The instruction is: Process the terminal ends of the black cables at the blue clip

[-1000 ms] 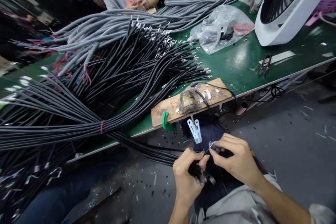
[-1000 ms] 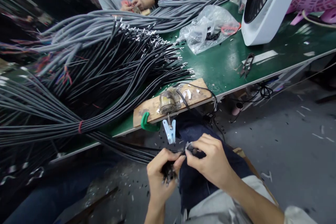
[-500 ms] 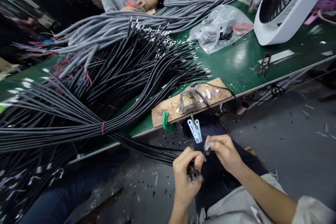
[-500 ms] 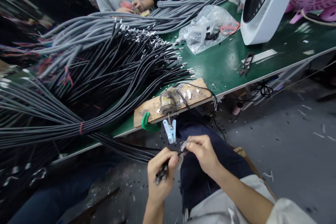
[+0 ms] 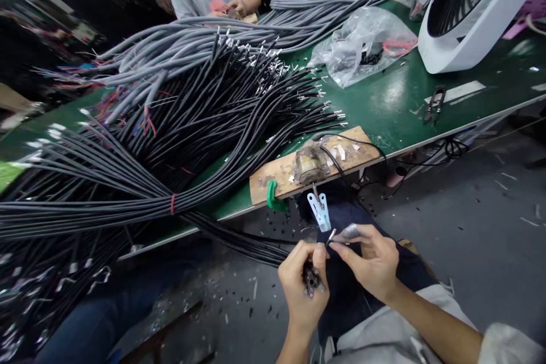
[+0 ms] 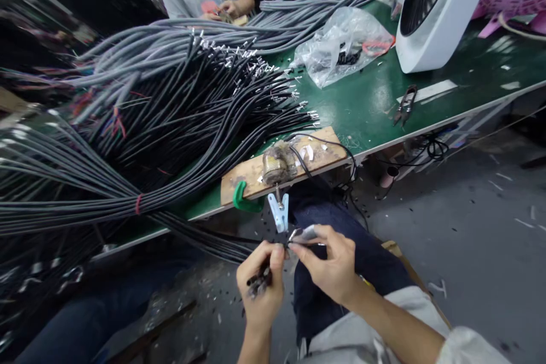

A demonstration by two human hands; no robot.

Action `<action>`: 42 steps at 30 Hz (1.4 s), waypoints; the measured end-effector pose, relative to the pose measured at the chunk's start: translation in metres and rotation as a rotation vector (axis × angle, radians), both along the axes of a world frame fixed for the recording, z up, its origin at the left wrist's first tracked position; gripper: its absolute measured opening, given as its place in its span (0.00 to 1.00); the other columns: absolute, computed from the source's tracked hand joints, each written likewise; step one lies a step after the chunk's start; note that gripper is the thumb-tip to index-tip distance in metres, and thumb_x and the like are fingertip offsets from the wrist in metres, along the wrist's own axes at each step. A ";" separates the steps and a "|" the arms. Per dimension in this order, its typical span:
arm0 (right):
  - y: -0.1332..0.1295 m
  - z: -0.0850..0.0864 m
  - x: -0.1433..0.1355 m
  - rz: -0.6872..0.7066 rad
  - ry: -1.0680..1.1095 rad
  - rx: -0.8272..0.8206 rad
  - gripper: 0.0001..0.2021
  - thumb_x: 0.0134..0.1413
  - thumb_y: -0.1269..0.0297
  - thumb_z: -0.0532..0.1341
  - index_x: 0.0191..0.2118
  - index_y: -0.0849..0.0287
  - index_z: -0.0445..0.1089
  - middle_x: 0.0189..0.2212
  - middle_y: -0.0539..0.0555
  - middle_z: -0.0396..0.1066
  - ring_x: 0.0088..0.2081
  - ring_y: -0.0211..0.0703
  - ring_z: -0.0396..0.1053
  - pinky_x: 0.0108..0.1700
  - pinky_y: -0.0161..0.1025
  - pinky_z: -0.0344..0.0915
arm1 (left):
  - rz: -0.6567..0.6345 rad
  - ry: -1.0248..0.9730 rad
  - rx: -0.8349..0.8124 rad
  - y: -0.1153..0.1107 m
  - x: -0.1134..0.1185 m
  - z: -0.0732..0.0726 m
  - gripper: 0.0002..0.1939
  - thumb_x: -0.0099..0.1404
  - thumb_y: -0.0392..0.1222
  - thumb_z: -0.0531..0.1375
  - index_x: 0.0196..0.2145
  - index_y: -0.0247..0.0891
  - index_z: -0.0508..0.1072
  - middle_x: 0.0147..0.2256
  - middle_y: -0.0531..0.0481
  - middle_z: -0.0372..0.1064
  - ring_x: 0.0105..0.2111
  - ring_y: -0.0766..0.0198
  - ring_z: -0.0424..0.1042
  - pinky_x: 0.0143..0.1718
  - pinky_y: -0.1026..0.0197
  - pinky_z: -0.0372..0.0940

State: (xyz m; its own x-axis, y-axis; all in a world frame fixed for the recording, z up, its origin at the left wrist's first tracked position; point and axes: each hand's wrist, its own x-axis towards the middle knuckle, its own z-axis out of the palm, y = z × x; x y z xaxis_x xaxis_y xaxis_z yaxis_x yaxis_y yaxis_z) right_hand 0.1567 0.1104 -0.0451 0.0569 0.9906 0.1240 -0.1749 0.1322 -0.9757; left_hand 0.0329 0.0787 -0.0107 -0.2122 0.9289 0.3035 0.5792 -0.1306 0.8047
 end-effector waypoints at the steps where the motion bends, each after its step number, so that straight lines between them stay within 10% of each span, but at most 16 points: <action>1: 0.000 0.000 0.002 -0.008 -0.029 0.063 0.11 0.47 0.72 0.68 0.37 0.56 0.70 0.30 0.52 0.77 0.30 0.42 0.77 0.37 0.36 0.74 | -0.001 0.007 0.005 0.000 0.000 -0.001 0.11 0.64 0.33 0.56 0.23 0.36 0.67 0.20 0.55 0.61 0.20 0.69 0.62 0.23 0.67 0.55; 8: 0.034 0.018 0.028 0.399 -0.112 0.067 0.10 0.50 0.69 0.67 0.39 0.58 0.68 0.29 0.52 0.75 0.33 0.42 0.75 0.37 0.36 0.72 | -0.151 0.044 -0.080 0.003 -0.004 0.001 0.09 0.63 0.34 0.58 0.25 0.35 0.71 0.21 0.53 0.64 0.21 0.69 0.63 0.25 0.67 0.55; 16: 0.031 0.023 0.033 0.256 -0.634 1.116 0.11 0.62 0.75 0.51 0.38 0.63 0.71 0.29 0.59 0.77 0.36 0.44 0.72 0.35 0.39 0.69 | -0.088 0.079 -0.094 0.005 -0.001 0.004 0.14 0.64 0.35 0.56 0.20 0.36 0.66 0.18 0.55 0.59 0.18 0.70 0.59 0.22 0.67 0.52; 24: 0.026 0.003 0.023 0.160 -0.253 0.235 0.07 0.60 0.64 0.59 0.41 0.57 0.70 0.34 0.56 0.69 0.33 0.43 0.65 0.35 0.41 0.65 | -0.088 -0.031 -0.118 0.003 -0.006 0.006 0.11 0.65 0.35 0.57 0.24 0.36 0.71 0.19 0.54 0.66 0.19 0.69 0.66 0.24 0.67 0.58; 28: 0.033 0.009 0.013 0.485 -0.121 0.188 0.13 0.61 0.56 0.57 0.39 0.60 0.72 0.34 0.57 0.69 0.34 0.44 0.64 0.36 0.41 0.64 | -0.124 -0.030 -0.129 0.003 -0.006 0.005 0.10 0.65 0.35 0.57 0.25 0.36 0.71 0.20 0.54 0.67 0.20 0.68 0.66 0.25 0.66 0.58; 34: 0.028 0.006 0.009 0.424 -0.139 0.251 0.14 0.60 0.63 0.59 0.24 0.62 0.70 0.22 0.53 0.65 0.29 0.41 0.60 0.33 0.40 0.57 | -0.171 -0.011 -0.131 0.007 -0.014 0.005 0.13 0.67 0.36 0.55 0.24 0.36 0.69 0.20 0.54 0.62 0.20 0.69 0.62 0.23 0.66 0.53; 42: 0.031 -0.006 -0.005 0.795 0.450 -0.441 0.24 0.43 0.45 0.64 0.13 0.60 0.62 0.10 0.47 0.57 0.13 0.33 0.52 0.15 0.32 0.49 | -0.370 -0.223 0.018 0.016 -0.019 0.007 0.11 0.65 0.45 0.59 0.27 0.37 0.70 0.24 0.52 0.67 0.24 0.67 0.66 0.28 0.65 0.59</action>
